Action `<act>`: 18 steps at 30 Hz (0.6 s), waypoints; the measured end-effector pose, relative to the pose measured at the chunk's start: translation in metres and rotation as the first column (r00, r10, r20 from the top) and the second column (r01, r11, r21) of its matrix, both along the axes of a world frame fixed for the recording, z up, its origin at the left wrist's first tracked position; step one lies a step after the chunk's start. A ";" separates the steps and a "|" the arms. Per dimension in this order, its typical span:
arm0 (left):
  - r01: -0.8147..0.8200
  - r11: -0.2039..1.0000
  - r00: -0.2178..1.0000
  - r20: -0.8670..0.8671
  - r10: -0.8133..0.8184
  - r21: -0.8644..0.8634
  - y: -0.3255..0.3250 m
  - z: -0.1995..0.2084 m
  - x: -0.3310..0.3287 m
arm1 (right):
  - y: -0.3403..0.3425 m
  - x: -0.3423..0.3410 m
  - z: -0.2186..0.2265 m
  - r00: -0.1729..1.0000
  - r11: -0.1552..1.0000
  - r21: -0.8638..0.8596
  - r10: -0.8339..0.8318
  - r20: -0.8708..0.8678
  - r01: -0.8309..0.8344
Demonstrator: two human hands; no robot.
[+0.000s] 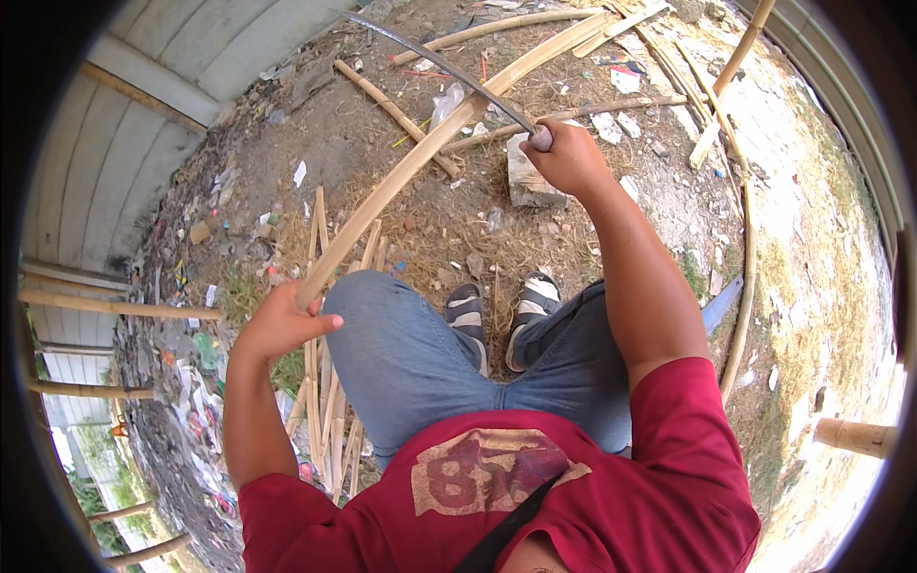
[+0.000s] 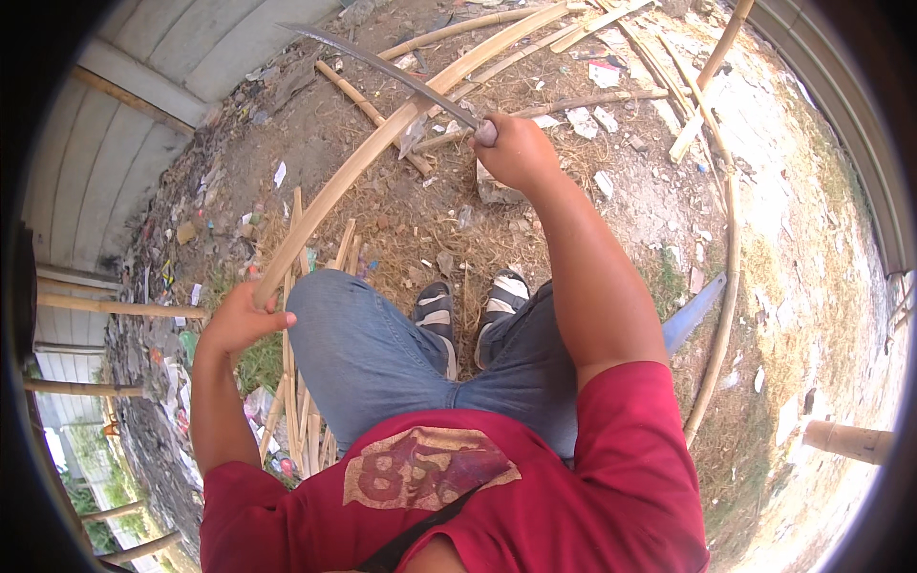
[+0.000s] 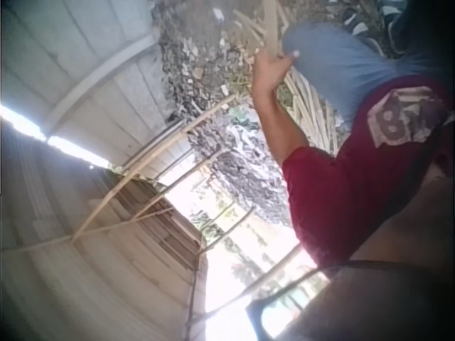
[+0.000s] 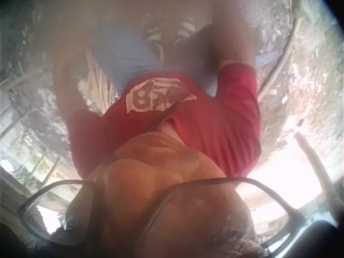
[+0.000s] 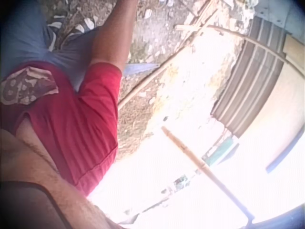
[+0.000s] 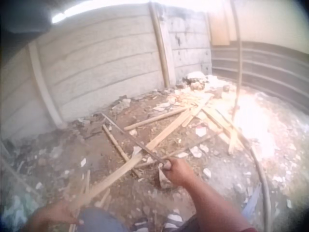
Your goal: The person sits on the ground and uses a machete to shave and split thin strips of bamboo. They hold the bamboo with one hand and repeatedly strike or scrape it with the machete to create thin slivers, which fall to the ground.
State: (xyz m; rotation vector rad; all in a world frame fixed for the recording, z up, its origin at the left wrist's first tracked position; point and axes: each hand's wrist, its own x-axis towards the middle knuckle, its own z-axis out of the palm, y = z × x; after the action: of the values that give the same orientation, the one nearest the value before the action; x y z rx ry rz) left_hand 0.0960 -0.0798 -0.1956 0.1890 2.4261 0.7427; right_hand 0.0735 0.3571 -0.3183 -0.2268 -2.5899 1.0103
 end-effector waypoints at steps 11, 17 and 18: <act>0.032 0.998 0.999 0.004 -0.032 -0.058 -0.014 -0.009 0.009 | -0.012 0.012 0.025 0.986 0.943 0.291 0.169 -0.005 -0.160; 0.021 0.996 0.998 0.067 -0.015 -0.088 -0.040 0.001 0.022 | 0.033 -0.001 0.009 0.975 0.976 -0.044 -0.212 0.066 0.215; 0.015 0.998 0.997 0.076 -0.009 -0.066 -0.042 -0.001 0.022 | 0.032 0.001 0.011 0.972 0.972 -0.054 -0.228 0.051 0.231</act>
State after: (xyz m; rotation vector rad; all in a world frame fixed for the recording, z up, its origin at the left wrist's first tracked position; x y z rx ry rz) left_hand 0.1182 -0.1216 -0.1968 0.1462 2.3718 0.6509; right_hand 0.0746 0.3895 -0.3076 -0.5564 -2.5018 1.0077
